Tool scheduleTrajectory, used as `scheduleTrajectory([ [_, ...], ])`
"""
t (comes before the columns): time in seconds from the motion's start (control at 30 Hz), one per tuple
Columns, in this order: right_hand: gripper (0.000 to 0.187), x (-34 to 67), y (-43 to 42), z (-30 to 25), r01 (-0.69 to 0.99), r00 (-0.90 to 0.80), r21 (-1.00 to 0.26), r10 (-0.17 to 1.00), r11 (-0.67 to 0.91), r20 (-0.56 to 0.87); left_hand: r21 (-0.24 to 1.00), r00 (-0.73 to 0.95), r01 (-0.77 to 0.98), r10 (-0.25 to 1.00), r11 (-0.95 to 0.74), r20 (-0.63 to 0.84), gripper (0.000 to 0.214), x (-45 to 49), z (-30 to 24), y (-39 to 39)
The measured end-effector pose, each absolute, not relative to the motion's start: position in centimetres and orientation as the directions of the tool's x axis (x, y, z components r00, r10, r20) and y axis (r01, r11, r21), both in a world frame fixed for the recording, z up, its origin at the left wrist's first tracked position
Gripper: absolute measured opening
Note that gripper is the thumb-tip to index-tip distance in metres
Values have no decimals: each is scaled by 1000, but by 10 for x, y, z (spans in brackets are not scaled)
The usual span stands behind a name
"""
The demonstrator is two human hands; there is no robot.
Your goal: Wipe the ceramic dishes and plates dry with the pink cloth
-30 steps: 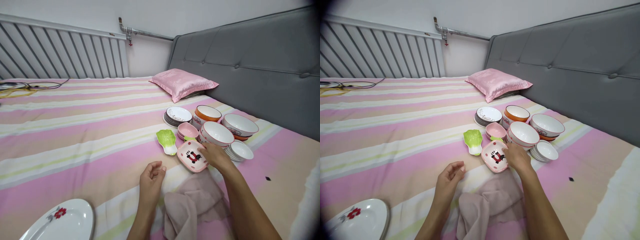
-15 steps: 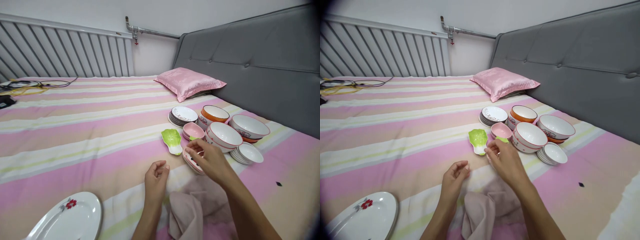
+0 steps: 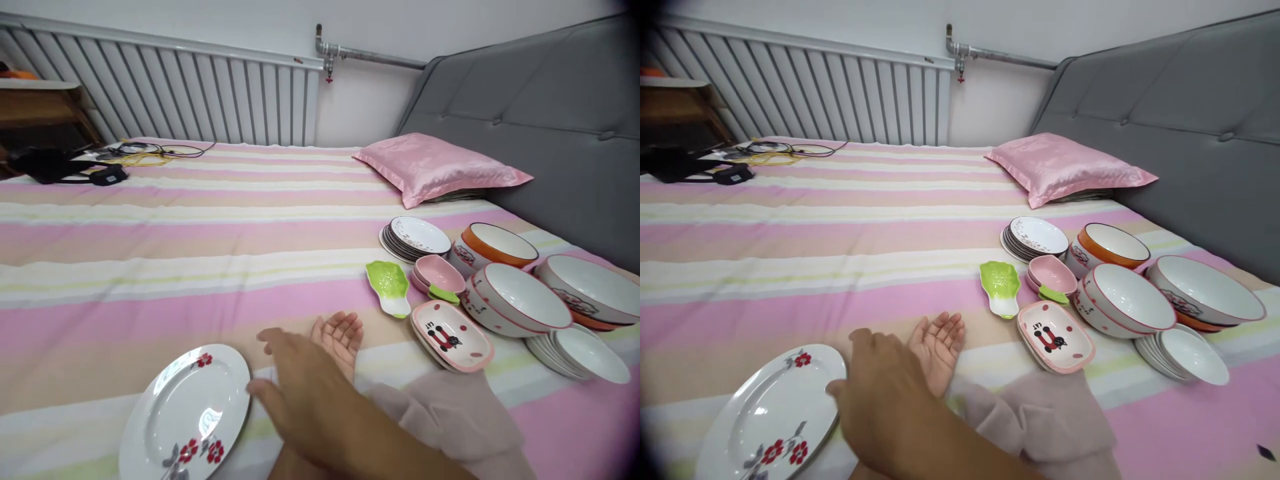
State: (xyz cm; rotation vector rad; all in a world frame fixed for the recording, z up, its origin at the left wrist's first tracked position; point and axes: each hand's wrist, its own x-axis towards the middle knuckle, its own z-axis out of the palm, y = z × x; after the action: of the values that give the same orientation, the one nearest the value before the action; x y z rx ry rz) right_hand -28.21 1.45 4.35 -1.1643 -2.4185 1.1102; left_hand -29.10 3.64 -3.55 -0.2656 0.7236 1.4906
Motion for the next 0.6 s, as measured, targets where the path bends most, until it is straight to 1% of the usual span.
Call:
scheduleTrajectory([
  [0.07,45,-299,15,38,618,-701,-724,631,307,-332,252,-49,-960,806,126,-589,28,-293,-35,40],
  [0.1,48,-305,17,34,638,-697,-719,601,274,-390,251,-39,-959,810,135,-586,29,-293,-36,41],
  [0.13,48,-311,19,30,647,-688,-723,593,240,-419,248,-33,-959,814,137,-580,30,-294,-36,41],
  [0.27,45,-320,26,20,652,-641,-749,614,118,-462,240,-10,-959,825,153,-565,31,-295,-38,42],
  [0.33,43,-322,29,18,650,-635,-755,610,90,-474,239,-2,-958,827,160,-562,32,-295,-40,43],
  [0.5,36,-324,29,12,666,-662,-724,590,179,-462,245,10,-955,843,167,-538,31,-296,-40,44],
  [0.6,35,-324,27,7,658,-662,-726,612,198,-433,254,12,-952,853,169,-522,29,-295,-39,43],
])
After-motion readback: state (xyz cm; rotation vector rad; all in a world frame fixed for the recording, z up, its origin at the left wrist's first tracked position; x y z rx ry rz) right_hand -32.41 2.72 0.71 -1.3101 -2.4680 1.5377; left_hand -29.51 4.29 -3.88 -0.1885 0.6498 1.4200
